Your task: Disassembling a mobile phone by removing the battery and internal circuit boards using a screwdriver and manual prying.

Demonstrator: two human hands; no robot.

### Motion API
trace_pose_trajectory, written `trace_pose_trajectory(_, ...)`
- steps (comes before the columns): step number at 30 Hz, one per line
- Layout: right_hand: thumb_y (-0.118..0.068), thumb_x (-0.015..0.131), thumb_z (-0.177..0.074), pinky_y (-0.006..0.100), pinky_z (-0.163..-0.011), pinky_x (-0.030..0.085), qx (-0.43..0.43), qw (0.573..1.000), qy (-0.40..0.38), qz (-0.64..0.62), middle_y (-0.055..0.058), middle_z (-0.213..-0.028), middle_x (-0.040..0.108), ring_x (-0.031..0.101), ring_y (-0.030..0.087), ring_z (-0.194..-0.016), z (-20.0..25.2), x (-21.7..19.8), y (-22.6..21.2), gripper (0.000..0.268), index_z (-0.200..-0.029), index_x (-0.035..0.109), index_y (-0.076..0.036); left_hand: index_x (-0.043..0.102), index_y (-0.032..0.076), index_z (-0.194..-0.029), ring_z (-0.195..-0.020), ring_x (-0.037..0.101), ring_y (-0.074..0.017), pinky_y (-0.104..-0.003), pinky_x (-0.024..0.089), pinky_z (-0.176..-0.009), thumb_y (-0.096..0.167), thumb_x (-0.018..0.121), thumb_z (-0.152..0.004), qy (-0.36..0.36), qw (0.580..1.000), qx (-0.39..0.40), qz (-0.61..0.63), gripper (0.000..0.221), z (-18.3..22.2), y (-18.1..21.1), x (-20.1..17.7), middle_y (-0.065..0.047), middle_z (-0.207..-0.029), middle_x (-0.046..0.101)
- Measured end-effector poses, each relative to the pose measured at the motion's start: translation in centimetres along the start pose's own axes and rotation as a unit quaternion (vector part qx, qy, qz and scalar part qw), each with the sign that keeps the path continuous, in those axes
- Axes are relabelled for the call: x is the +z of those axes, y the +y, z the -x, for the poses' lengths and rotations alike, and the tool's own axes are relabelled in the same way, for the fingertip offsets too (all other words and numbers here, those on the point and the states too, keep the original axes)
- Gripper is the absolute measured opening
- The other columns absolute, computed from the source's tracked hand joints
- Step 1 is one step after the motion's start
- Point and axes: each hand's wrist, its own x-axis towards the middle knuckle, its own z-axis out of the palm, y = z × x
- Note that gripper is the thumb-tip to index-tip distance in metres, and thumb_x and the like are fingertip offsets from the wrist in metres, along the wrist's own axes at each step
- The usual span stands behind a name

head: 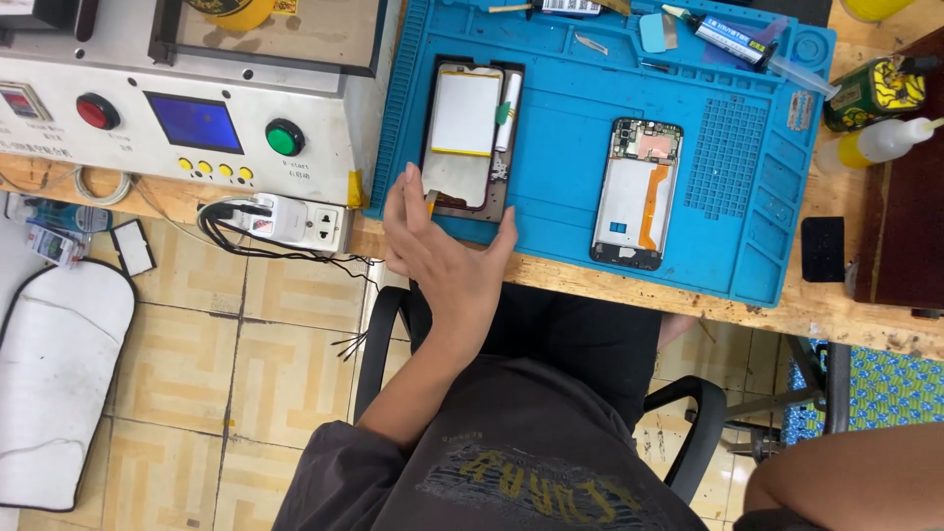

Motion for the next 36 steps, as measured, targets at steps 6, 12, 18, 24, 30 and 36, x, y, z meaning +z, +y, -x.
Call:
trace_pose_trajectory(6,0.009,0.037,-0.094,0.031,-0.080,0.054,0.036,0.997,-0.050,-0.055,0.018,-0.103,0.046,0.059,0.028,-0.088,-4.1,10.0,-4.5,0.018,-0.105,0.031,-0.003,0.011,0.019,-0.131,-0.117,0.037,-0.0242,-0.041,0.029,-0.085,0.049,0.070,-0.070,-0.062,0.996,-0.032,-0.051,0.090,1.3,-0.1,-0.1,-0.009,-0.129,0.032)
trace_pose_trajectory(12,0.000,0.051,-0.083,0.028,-0.076,0.052,0.102,0.985,-0.126,-0.055,0.012,-0.090,0.056,0.062,0.020,-0.084,-7.3,16.7,-3.1,0.016,-0.094,0.039,-0.004,0.018,0.015,-0.128,-0.116,0.040,-0.0248,-0.038,0.030,-0.088,0.049,0.069,-0.071,-0.032,0.998,-0.006,-0.050,0.084,0.9,-0.3,0.0,-0.012,-0.126,0.035)
trace_pose_trajectory(18,-0.002,0.051,-0.083,0.027,-0.074,0.052,0.091,0.983,-0.159,-0.022,0.010,-0.091,0.056,0.062,0.019,-0.084,-7.9,17.6,-2.8,0.017,-0.092,0.037,-0.004,0.024,0.013,-0.123,-0.115,0.040,-0.0249,-0.038,0.030,-0.088,0.049,0.068,-0.071,-0.037,0.998,-0.008,-0.045,0.078,0.8,-0.4,0.1,-0.011,-0.124,0.034)
trace_pose_trajectory(24,-0.001,0.051,-0.083,0.028,-0.074,0.052,0.100,0.980,-0.173,-0.018,0.011,-0.090,0.058,0.062,0.019,-0.087,-8.0,17.4,-2.7,0.017,-0.094,0.039,-0.005,0.023,0.013,-0.124,-0.116,0.039,-0.0237,-0.038,0.030,-0.089,0.049,0.068,-0.071,-0.040,0.998,-0.006,-0.042,0.078,0.8,-0.4,0.0,-0.011,-0.124,0.035)
trace_pose_trajectory(30,-0.001,0.051,-0.083,0.027,-0.074,0.052,0.103,0.979,-0.173,-0.035,0.010,-0.090,0.058,0.062,0.018,-0.087,-8.1,17.6,-2.4,0.017,-0.094,0.038,-0.005,0.021,0.014,-0.126,-0.115,0.041,-0.0240,-0.038,0.031,-0.089,0.048,0.069,-0.071,-0.038,0.998,-0.004,-0.047,0.081,0.8,-0.4,0.0,-0.011,-0.124,0.035)
trace_pose_trajectory(36,0.000,0.051,-0.083,0.025,-0.072,0.052,0.120,0.978,-0.159,-0.067,0.011,-0.089,0.058,0.061,0.018,-0.087,-7.9,17.2,-2.2,0.017,-0.095,0.039,-0.004,0.023,0.013,-0.125,-0.116,0.040,-0.0246,-0.039,0.032,-0.090,0.049,0.069,-0.071,-0.040,0.998,-0.005,-0.048,0.080,0.9,-0.4,-0.1,-0.011,-0.125,0.035)
